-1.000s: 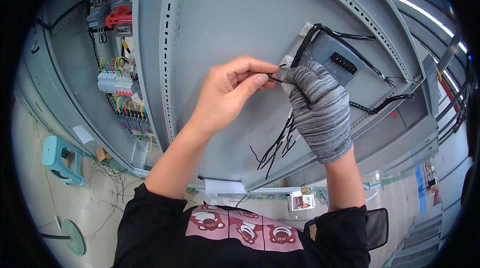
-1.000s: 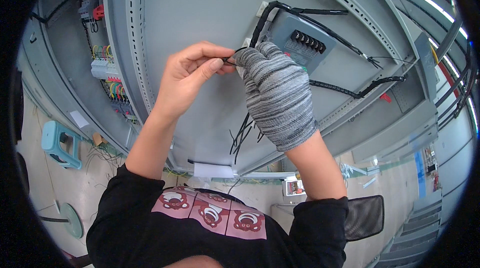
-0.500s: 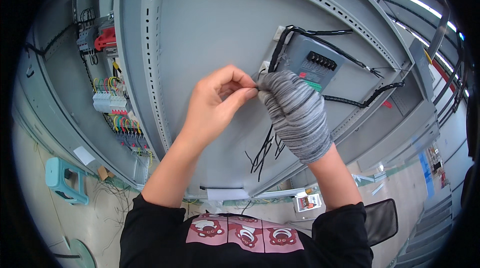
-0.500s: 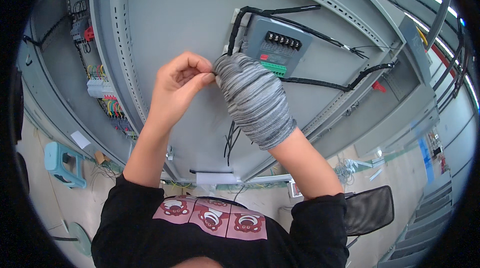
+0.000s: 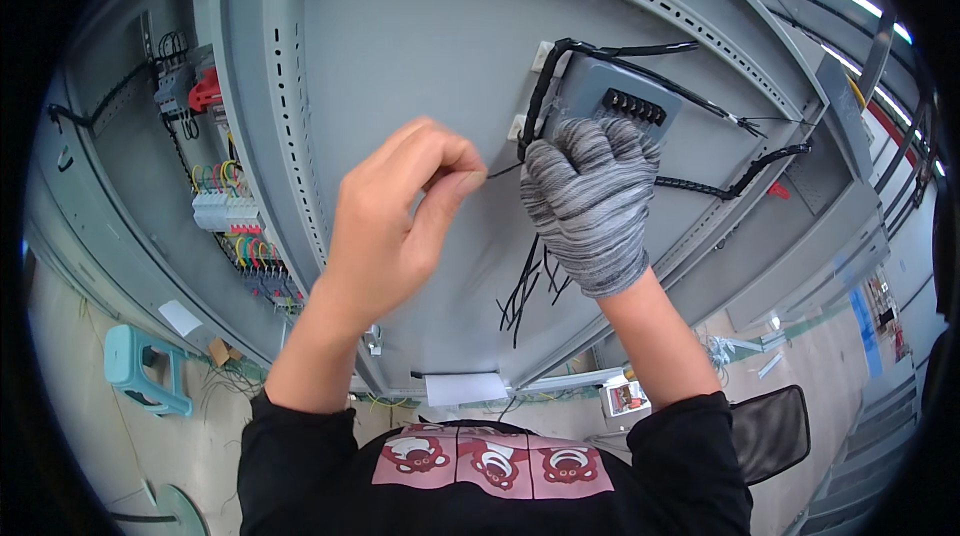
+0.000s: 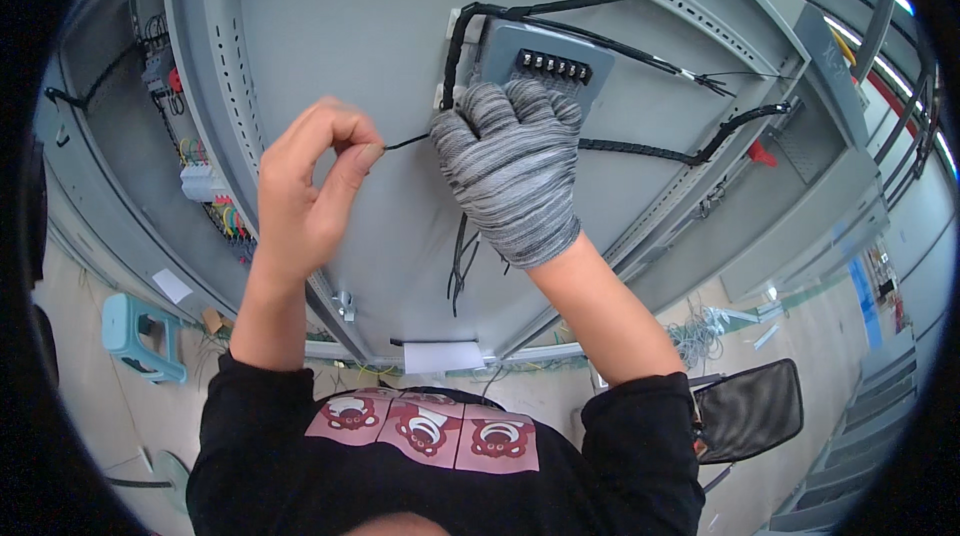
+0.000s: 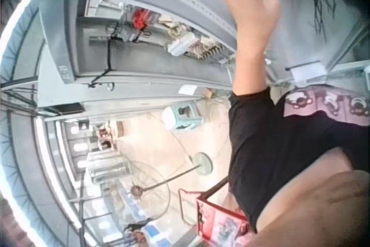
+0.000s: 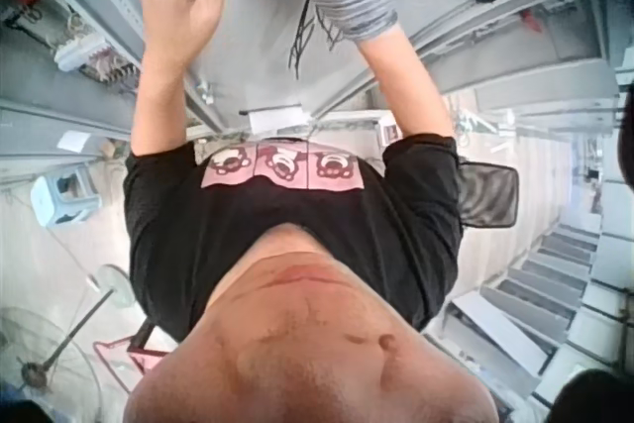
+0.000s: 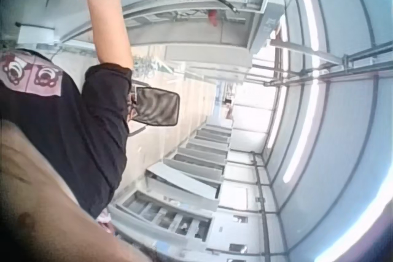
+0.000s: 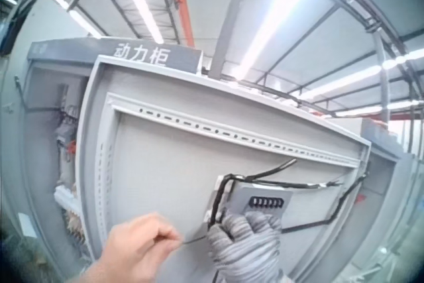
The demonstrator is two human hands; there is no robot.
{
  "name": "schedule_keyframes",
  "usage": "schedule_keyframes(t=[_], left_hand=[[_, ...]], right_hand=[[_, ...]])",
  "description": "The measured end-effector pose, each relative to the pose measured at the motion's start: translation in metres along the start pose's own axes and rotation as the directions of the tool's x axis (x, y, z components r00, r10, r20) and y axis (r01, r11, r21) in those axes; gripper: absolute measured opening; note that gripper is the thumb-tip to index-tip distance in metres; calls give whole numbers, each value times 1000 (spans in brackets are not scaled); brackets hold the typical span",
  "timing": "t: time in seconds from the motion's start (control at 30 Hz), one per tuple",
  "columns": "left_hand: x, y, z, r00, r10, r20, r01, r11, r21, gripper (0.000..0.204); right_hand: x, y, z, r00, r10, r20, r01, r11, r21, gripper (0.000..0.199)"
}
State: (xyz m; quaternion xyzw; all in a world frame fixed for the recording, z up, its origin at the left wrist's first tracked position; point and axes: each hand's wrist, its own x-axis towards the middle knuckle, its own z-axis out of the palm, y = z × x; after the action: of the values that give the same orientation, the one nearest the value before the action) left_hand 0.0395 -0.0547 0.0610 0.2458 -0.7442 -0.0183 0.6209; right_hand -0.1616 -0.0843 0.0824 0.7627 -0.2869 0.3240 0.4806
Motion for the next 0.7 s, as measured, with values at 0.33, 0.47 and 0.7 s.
schedule_keyframes(t=[0.33,0.47,0.7], left_hand=[[66,-21,-11,812,436,388,-405,900,-163,20],[78,-35,-3,700,508,501,-618,784,68,28],[86,-39,-8,567,656,498,-806,567,170,13]], right_hand=[[-6,12,0,998,-22,-66,39,960,276,27],[-19,24,12,961,-138,-238,201,944,263,30],[-32,24,13,943,-283,-173,301,949,91,33]])
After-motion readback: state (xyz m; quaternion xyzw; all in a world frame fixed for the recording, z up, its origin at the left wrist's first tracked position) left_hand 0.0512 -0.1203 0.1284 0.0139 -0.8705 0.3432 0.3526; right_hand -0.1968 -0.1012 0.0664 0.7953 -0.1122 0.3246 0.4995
